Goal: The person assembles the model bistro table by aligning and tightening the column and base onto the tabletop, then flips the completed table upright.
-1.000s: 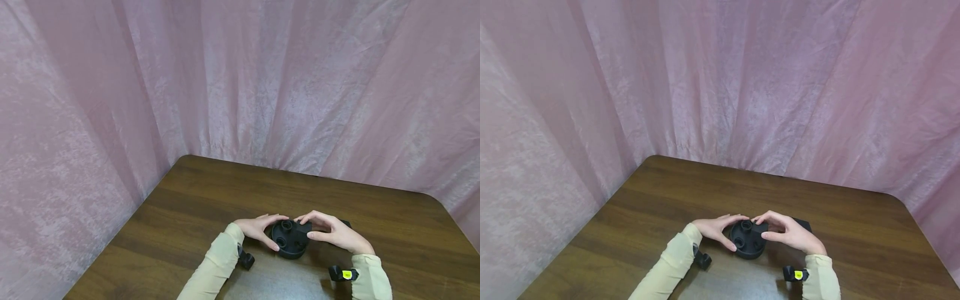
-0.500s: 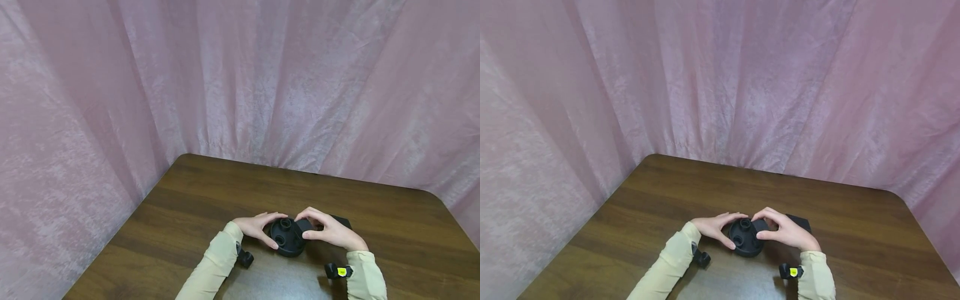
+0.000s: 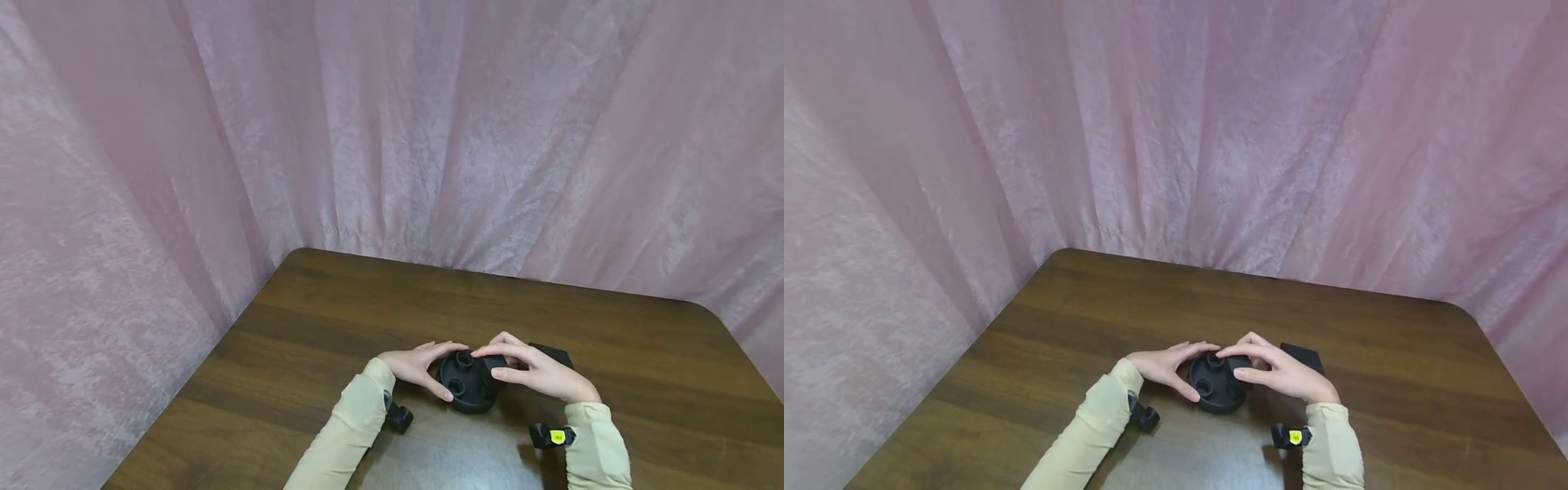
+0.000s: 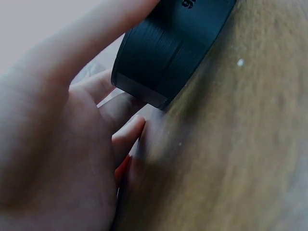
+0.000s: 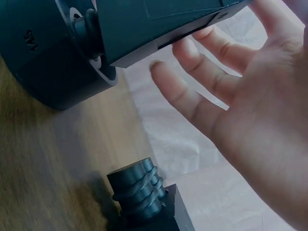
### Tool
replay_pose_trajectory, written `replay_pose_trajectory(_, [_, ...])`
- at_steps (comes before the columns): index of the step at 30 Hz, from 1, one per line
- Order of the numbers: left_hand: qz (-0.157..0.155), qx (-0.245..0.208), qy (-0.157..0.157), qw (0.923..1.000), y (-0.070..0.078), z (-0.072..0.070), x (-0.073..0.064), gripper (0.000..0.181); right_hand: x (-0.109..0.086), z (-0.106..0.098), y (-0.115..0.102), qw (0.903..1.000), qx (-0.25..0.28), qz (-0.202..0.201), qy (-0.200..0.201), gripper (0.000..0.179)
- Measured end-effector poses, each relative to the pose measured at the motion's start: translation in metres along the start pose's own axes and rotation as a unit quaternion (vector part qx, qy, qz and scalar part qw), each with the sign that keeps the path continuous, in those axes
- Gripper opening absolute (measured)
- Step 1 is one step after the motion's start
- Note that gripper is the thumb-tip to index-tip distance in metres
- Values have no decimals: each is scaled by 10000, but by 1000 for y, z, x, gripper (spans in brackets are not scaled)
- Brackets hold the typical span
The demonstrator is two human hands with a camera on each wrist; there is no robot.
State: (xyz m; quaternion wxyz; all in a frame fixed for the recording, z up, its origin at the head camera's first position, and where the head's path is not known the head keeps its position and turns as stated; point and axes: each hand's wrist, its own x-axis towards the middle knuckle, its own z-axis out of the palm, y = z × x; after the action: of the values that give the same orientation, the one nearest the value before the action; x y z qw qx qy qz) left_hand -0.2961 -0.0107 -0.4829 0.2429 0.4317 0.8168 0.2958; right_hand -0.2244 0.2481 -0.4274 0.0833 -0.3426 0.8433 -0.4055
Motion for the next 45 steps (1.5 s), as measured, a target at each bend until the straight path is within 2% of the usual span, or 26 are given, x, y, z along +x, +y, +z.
replay_pose_trajectory(13, [-107, -137, -34, 9998, 2, -1, 0, 87, -1, -2, 4, 9993, 297, -220, -56, 33])
replay_pose_trajectory(18, [-60, -91, -54, 9999, 1, -2, 1, 87, 3, 1, 4, 9989, 369, 131, 238, 30])
replay_pose_trajectory(21, [16, -35, -62, 10000, 0, -2, 1, 87, 8, 5, 4, 9969, 594, 372, 359, 28])
replay_pose_trajectory(29, [-182, -99, -165, 9996, 1, -3, 0, 89, 10, 9, 9, 9916, 1261, 137, 259, 22])
replay_pose_trajectory(35, [-212, -123, -186, 9995, 4, -2, -1, 88, -3, 2, 14, 9923, 1176, 374, 19, 33])
replay_pose_trajectory(39, [-226, -142, -213, 9994, 4, -2, -1, 86, -10, 0, 17, 9879, 1503, 299, -254, 42])
replay_pose_trajectory(42, [-153, -144, -187, 9996, 2, -2, -1, 84, -10, -1, 18, 9862, 1620, 273, -208, 42])
replay_pose_trajectory(45, [-99, -130, -143, 9998, 0, -3, -1, 83, -7, 0, 17, 9882, 1471, 427, -2, 40])
